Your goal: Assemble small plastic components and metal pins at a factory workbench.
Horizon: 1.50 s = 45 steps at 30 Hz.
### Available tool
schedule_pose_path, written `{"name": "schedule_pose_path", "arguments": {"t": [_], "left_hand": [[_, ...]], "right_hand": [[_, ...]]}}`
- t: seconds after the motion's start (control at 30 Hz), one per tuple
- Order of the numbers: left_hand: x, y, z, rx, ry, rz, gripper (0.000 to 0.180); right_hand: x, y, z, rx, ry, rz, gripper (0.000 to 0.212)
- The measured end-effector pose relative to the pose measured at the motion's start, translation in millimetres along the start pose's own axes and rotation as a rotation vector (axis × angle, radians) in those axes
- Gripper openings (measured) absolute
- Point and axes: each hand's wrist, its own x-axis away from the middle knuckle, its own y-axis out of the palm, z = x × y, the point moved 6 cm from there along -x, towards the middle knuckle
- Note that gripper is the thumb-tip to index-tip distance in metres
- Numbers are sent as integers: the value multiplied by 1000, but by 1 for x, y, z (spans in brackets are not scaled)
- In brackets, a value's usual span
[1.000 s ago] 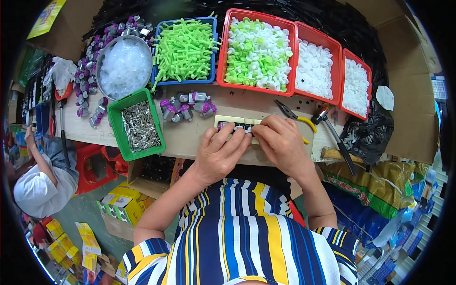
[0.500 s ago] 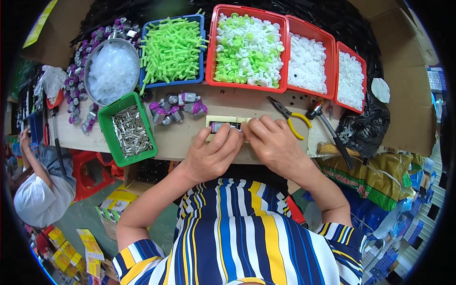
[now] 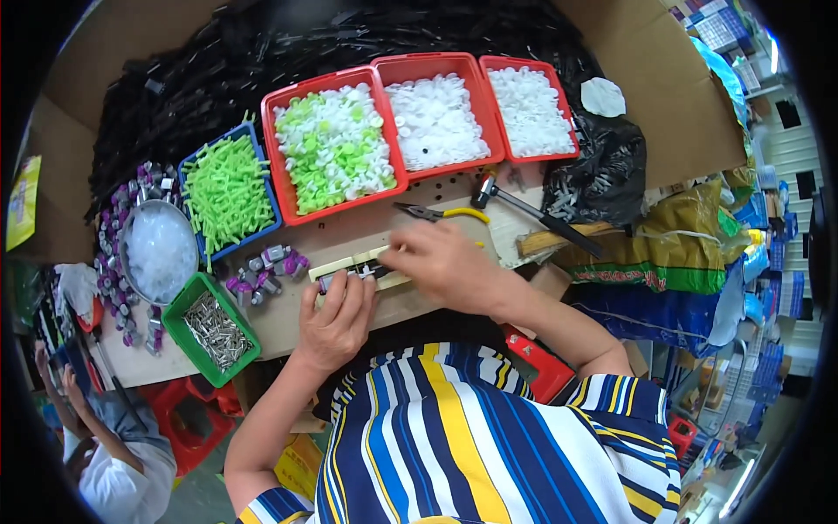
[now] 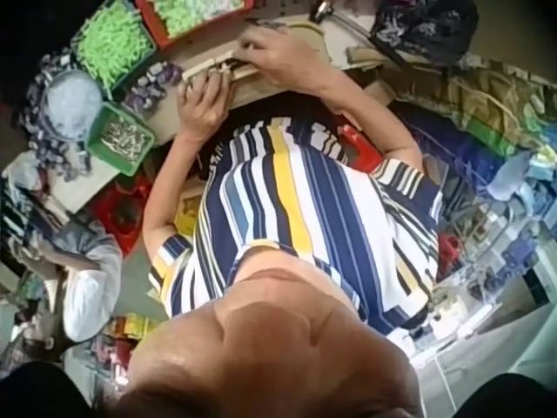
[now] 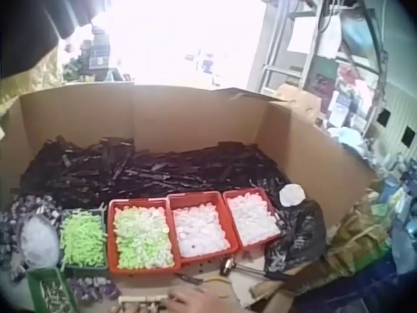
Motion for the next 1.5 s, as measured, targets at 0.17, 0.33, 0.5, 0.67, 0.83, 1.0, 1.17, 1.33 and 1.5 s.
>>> {"name": "schedule_pose_path", "arguments": {"t": [0.17, 0.33, 0.5, 0.67, 0.83, 1.0, 1.17, 1.33, 1.5], "left_hand": [[0, -5, -3, 47, -67, -14, 33], [-6, -10, -3, 127, -126, -37, 35], [-19, -15, -11, 340, -203, -93, 36], [-30, -42, -53, 267, -329, 66, 31], [-54, -57, -118, 69, -424, 150, 22], [-83, -33, -150, -42, -357, 18, 12], [-88, -13, -159, -99, -305, -111, 6], [-81, -48, -165, 25, -399, 134, 7], [-40, -109, -183, 3, -676, 318, 13]], "right_hand": [[54, -65, 87, 261, 413, 131, 23], [83, -70, 137, 378, 650, 3, 16], [91, -69, 153, 422, 741, 14, 25], [96, -69, 160, 291, 715, 70, 21], [100, -89, 139, 83, 838, 203, 14], [99, -92, 119, -115, 864, 289, 11], [85, -91, 105, -162, 850, 244, 10], [74, -80, 103, -272, 815, 188, 12], [33, -64, 77, -334, 580, 165, 19]]}}
